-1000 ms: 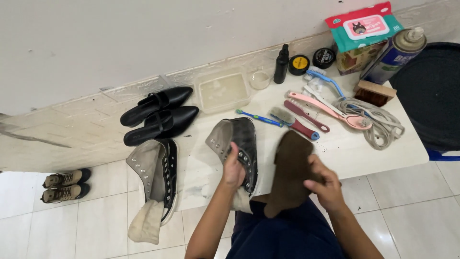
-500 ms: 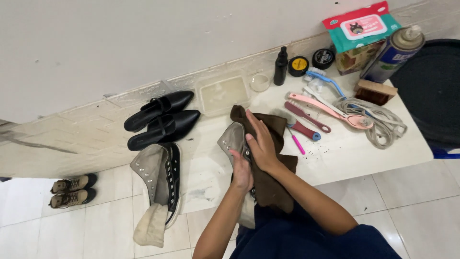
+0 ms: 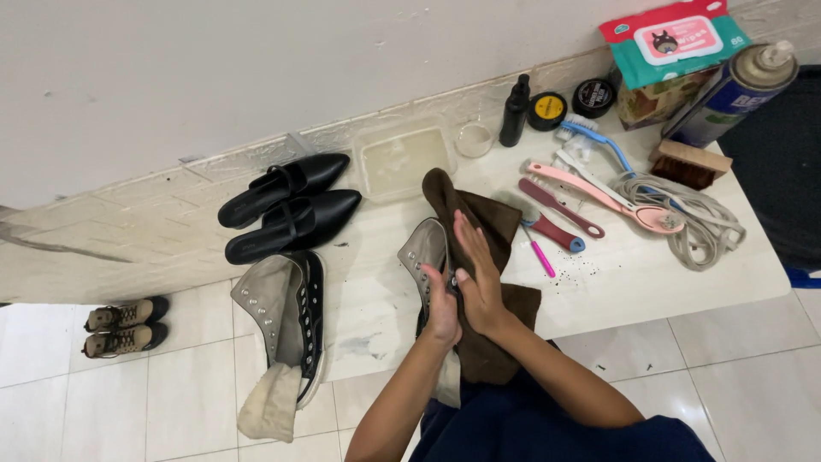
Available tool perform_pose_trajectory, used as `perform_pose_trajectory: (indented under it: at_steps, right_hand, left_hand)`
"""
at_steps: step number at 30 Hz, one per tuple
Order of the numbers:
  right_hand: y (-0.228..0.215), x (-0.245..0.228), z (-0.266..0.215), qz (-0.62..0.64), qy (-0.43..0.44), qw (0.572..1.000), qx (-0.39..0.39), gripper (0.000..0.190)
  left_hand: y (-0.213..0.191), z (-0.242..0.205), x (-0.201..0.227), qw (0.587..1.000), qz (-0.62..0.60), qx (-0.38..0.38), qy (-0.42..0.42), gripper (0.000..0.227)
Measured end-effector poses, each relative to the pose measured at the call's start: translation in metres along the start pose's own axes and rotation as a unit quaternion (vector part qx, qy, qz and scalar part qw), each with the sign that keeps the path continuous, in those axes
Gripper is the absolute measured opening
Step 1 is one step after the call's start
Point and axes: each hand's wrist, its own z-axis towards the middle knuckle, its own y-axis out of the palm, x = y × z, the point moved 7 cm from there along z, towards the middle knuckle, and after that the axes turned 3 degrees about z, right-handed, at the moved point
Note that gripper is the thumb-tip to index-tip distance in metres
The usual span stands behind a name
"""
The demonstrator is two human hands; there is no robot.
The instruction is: The person wipes a black high-top sneaker with a brown cloth, then uses a blue toothbrush to scrub the upper and sole. The shoe is rotated to access different areas while being cleaned on a white countertop.
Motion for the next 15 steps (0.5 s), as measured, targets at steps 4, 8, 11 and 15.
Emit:
perform_pose_trajectory:
  at_steps: [4,8,11,15]
  right_hand:
    - [0.007,-0.006,-0.013,0.003,-0.02,0.999,-0.033,0.057]
    - [0.009,-0.013,-0.025,0.038,-0.029,0.997,-0.062,0.06]
    - [0.007,-0.027,-0.04,0.115,-0.005,0.989,-0.09,0.058]
    - [-0.029,0.054,-0.094,0.295,0.134,0.943,-0.078,0.063]
  left_hand:
    - [-0.002,0.0,0.004,0.996,-0.041,0.039,-0.064,0.098]
    - [0.001,-0.005,0.001,0.989,-0.084,0.074,-0.1,0.1]
    - [0.004,-0.008,0.007,0.98,-0.14,0.095,-0.107,0.112]
    - [0.04,-0.021,0.046,0.987,-0.114,0.06,-0.092,0.098]
